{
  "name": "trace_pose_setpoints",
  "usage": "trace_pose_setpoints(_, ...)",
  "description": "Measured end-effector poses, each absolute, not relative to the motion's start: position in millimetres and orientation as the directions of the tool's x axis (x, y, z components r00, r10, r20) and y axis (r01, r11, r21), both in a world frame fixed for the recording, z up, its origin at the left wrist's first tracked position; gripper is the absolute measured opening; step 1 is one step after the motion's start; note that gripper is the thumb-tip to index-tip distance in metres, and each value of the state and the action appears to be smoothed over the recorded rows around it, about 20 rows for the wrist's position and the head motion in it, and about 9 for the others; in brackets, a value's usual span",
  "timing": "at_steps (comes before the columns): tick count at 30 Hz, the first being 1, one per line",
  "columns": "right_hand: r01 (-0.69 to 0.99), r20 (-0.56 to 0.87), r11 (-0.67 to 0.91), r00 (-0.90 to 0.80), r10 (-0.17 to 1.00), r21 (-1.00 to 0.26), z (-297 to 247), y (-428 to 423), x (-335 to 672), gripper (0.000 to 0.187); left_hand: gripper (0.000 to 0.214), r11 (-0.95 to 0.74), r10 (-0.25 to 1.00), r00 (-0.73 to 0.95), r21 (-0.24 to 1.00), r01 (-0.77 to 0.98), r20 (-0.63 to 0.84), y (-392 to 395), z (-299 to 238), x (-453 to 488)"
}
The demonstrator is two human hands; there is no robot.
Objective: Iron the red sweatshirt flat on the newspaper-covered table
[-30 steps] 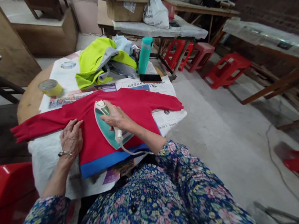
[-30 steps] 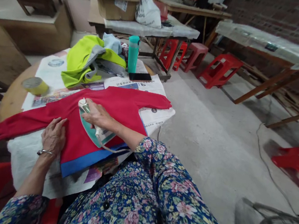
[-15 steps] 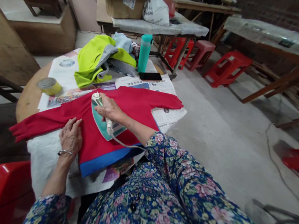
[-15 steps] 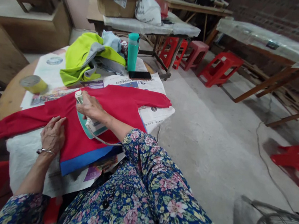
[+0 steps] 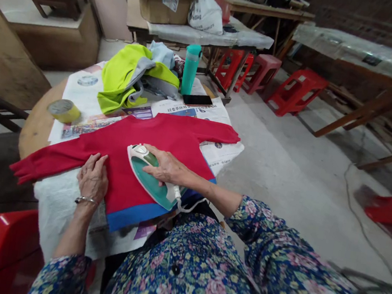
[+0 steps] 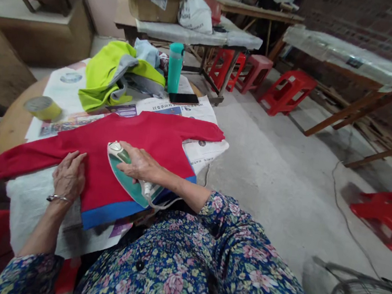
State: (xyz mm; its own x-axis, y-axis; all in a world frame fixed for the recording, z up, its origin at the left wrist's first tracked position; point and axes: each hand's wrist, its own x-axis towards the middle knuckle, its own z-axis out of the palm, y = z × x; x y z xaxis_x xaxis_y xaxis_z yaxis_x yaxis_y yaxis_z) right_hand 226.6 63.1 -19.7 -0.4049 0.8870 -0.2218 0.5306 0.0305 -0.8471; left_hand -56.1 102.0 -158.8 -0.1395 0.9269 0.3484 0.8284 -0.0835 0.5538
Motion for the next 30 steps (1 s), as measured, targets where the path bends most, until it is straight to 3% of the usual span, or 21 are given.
trace_pose_setpoints(6,0.499,-0.114,0.135,-0.438,0.892,-0.856,-26.8,102.6,211.2,0.07,0.044,-0.055,0.933,-0.168,0.587,0.808,0.319,102.2,-160.7,-52.4)
trace_pose_setpoints(10,0.571,-0.131,0.107,-0.36,0.924,-0.814,-21.0,144.5,185.8,0.043,0.046,-0.043,0.936,-0.172,0.584,0.811,0.307,102.3,-156.7,-49.3)
trace_pose_setpoints(14,0.562,-0.075,0.118,-0.308,0.948,-0.818,-15.0,159.8,173.3,0.035,0.047,-0.039,0.938,-0.172,0.585,0.81,0.301,102.7,-152.8,-49.3)
trace_pose_setpoints(17,0.562,-0.114,0.08,-0.301,0.947,-0.823,-10.4,146.1,179.4,0.042,0.049,-0.055,0.933,-0.17,0.592,0.804,0.317,104.4,-155.9,-51.7)
trace_pose_setpoints(24,0.58,-0.218,0.041,-0.369,0.903,-0.813,-6.2,94.8,212.2,0.077,0.049,-0.091,0.92,-0.149,0.569,0.817,0.362,107.7,-167.4,-56.6)
trace_pose_setpoints(30,0.511,-0.267,-0.036,-0.385,0.883,-0.859,-3.7,78.0,223.0,0.082,0.049,-0.079,0.924,-0.154,0.57,0.818,0.349,105.1,-165.6,-53.1)
